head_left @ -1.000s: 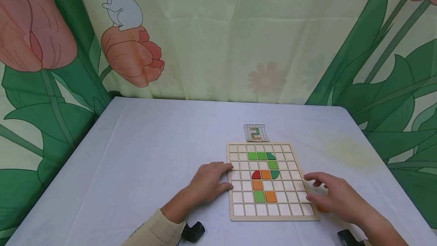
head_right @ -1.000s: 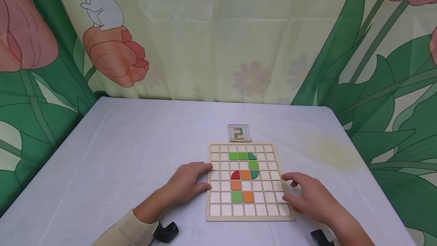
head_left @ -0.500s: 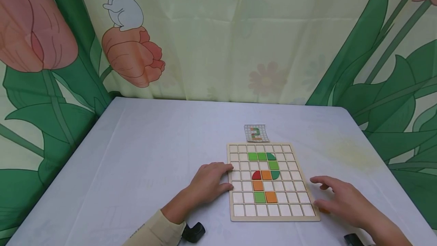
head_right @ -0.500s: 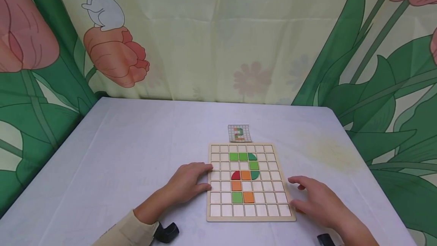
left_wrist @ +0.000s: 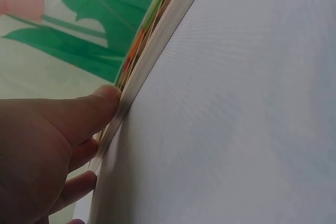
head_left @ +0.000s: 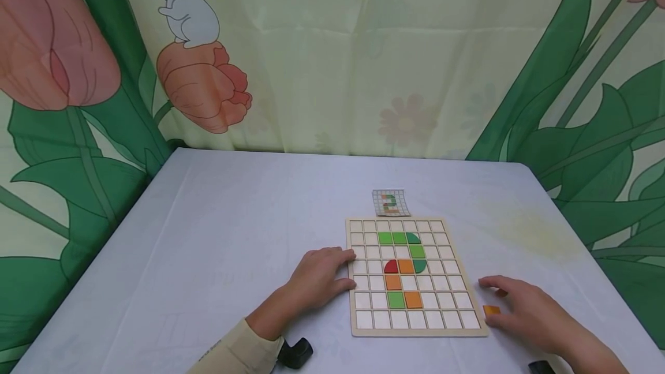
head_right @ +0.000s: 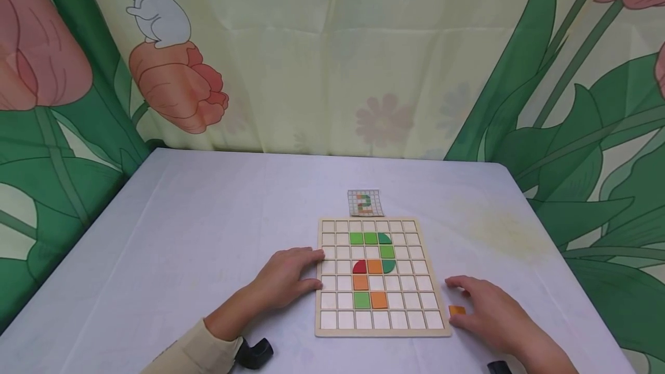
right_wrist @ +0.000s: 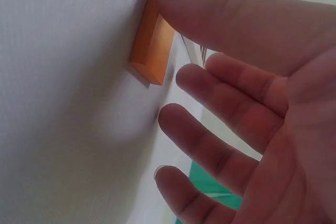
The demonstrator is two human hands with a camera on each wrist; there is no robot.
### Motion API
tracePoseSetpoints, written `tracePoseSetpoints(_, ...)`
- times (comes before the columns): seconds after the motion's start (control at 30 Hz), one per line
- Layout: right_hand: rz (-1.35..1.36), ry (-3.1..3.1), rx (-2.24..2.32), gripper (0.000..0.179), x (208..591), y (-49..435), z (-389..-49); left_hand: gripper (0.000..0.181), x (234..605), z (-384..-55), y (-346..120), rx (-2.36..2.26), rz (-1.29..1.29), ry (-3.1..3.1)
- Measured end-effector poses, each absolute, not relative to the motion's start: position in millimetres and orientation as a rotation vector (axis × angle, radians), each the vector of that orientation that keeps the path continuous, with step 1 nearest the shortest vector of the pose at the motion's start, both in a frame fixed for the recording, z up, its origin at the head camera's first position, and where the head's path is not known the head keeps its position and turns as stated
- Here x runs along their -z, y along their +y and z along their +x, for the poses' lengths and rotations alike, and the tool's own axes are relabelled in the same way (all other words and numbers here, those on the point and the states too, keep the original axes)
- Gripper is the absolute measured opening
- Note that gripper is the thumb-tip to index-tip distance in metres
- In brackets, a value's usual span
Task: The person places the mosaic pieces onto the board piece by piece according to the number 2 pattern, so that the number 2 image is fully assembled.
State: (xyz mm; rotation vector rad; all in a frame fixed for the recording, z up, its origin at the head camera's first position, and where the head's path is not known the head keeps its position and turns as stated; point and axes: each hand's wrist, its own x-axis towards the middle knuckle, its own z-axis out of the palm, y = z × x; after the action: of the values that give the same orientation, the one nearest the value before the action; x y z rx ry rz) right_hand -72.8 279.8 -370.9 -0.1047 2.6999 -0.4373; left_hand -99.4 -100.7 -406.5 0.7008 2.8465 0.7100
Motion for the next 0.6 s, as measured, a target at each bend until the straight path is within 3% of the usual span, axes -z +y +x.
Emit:
tracePoseSetpoints(0.3, -0.120, 2.741, 0.431, 0.067, 374.0, 286.1, -71.1, 0.051, 405.5, -99.3, -99.8, -0.704, 0.682, 2.838)
tracePoseSetpoints(0.6, -0.111, 2.739, 0.433, 0.052, 376.0, 287.2, -71.6, 0.052, 406.5, -99.8, -99.1, -0.701, 0.673, 2.836)
